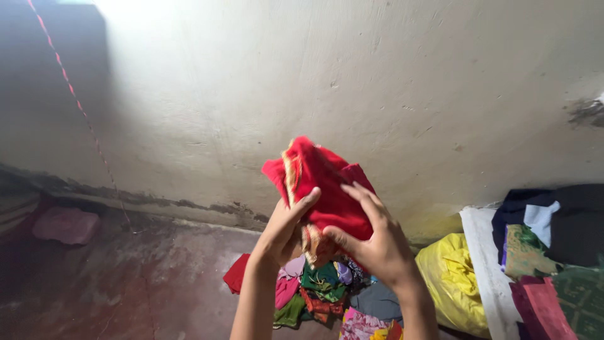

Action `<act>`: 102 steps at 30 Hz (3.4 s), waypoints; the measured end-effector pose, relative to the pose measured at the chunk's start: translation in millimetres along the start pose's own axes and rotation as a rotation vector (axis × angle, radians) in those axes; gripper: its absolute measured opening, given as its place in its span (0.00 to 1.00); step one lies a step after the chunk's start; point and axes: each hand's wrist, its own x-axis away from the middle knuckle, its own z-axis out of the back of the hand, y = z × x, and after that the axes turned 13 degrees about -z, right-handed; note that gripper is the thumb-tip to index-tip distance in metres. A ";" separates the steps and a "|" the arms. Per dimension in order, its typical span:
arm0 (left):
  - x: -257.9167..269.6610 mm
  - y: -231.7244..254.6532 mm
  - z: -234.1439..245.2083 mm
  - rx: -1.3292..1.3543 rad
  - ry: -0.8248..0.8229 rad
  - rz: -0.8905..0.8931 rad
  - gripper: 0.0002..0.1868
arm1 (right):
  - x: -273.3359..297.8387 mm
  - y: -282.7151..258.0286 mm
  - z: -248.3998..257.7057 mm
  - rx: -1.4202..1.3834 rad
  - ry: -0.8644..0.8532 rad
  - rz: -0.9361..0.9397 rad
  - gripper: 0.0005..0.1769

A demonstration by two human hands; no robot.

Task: The person sits on the floor and folds various colorful garments by hand, then stacks them on a nearby ledge. The person handles multiple items one at a time, including shirts and patterned fabrics, and places them in a neat pile.

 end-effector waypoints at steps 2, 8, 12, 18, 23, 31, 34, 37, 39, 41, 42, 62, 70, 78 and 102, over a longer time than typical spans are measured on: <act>0.7 13.1 -3.1 -0.145 -0.090 -0.003 0.32 | -2.6 -11.7 10.3 -0.102 -0.074 -0.101 0.48; 1.3 24.0 -9.1 -0.137 -0.254 -0.004 0.37 | -8.8 -4.1 11.5 -0.172 0.009 -0.217 0.33; -3.2 18.3 -7.2 -0.160 -0.289 0.027 0.32 | -9.6 36.7 -2.6 -0.229 0.275 -0.191 0.21; -14.9 2.7 10.2 -0.118 -0.196 0.014 0.17 | 4.1 90.1 15.2 -0.990 0.257 -0.703 0.22; -10.9 15.4 26.8 -0.140 -0.055 -0.013 0.17 | 28.4 108.9 46.5 -1.173 0.280 -0.781 0.19; 12.0 61.5 -3.3 0.207 -0.049 -0.073 0.20 | 48.4 152.2 35.5 -1.417 0.136 -0.809 0.25; 10.9 55.9 -35.0 0.461 -0.146 -0.013 0.17 | 55.4 155.8 4.6 -1.515 0.020 -0.783 0.25; 2.4 41.3 -69.8 0.605 -0.203 0.014 0.16 | 58.8 151.9 -27.9 -1.647 -0.148 -0.824 0.25; -3.7 36.4 -77.8 0.611 -0.239 0.055 0.16 | 54.5 152.7 -39.6 -1.798 -0.293 -0.825 0.25; -10.4 30.9 -79.1 0.589 -0.301 0.134 0.15 | 52.3 156.0 -39.3 -1.876 -0.304 -0.722 0.24; -10.5 29.6 -71.2 0.442 -0.273 0.151 0.16 | 53.4 157.5 -35.4 -1.912 -0.309 -0.670 0.24; 11.9 -7.1 -11.3 -0.124 -0.174 0.379 0.30 | 100.7 132.6 16.8 -1.897 -0.047 -0.381 0.10; 23.8 -80.5 -24.4 0.471 -0.301 0.624 0.38 | 114.0 115.2 48.4 -1.867 0.125 -0.479 0.22; 11.9 -53.7 -94.3 0.091 -0.420 0.308 0.37 | 145.6 128.3 122.4 -1.599 0.269 -0.540 0.22; 122.6 -180.8 -607.7 0.402 -1.007 0.100 0.29 | 316.8 128.2 637.9 -0.568 0.893 -0.855 0.23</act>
